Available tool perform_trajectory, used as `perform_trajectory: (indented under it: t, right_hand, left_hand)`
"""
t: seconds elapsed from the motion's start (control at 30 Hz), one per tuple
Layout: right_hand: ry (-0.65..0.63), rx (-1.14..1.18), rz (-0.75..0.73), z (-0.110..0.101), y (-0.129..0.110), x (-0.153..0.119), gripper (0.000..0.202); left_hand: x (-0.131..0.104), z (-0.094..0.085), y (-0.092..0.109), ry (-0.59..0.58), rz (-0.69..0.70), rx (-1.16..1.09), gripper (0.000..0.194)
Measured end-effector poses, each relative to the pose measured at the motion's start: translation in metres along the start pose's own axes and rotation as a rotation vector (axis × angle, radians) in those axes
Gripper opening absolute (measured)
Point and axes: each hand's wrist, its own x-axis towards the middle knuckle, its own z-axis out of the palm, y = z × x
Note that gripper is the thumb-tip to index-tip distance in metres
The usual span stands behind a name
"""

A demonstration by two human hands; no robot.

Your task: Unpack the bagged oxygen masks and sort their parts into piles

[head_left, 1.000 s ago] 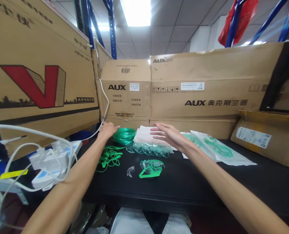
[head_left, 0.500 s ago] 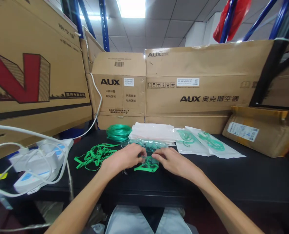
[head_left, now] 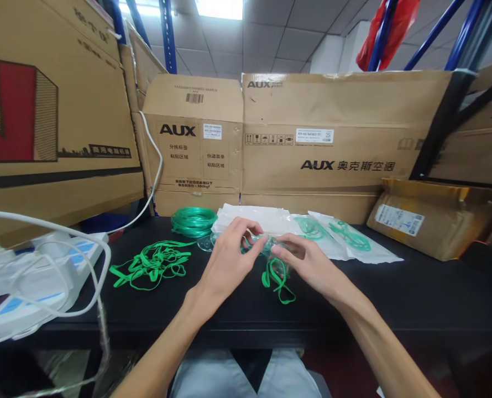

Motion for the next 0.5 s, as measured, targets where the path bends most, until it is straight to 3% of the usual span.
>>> perform_trajectory:
  t: [0.1,0.23,0.37,0.5]
  right_hand:
    - [0.12,-0.043,-0.04,0.001,0.007,0.004,0.032]
    - [0.124,0.019,-0.018,0.007,0.007,0.004,0.031]
    - [0.151,-0.003,-0.03,0.004,0.001,0.003,0.032]
    - [0.34,-0.03,-0.015,-0.027,0.001,0.001,0.039]
  left_hand:
    - [-0.001,0.0,0.002,-0.105,-0.117,-0.036,0.022]
    - [-0.004,0.007,0.004,-0.272,-0.077,-0.07,0.019]
    - [-0.006,0.01,0.006,-0.28,-0.045,-0.077,0.021]
    - [-0.005,0.002,0.003,-0.268,-0.039,-0.008,0.024]
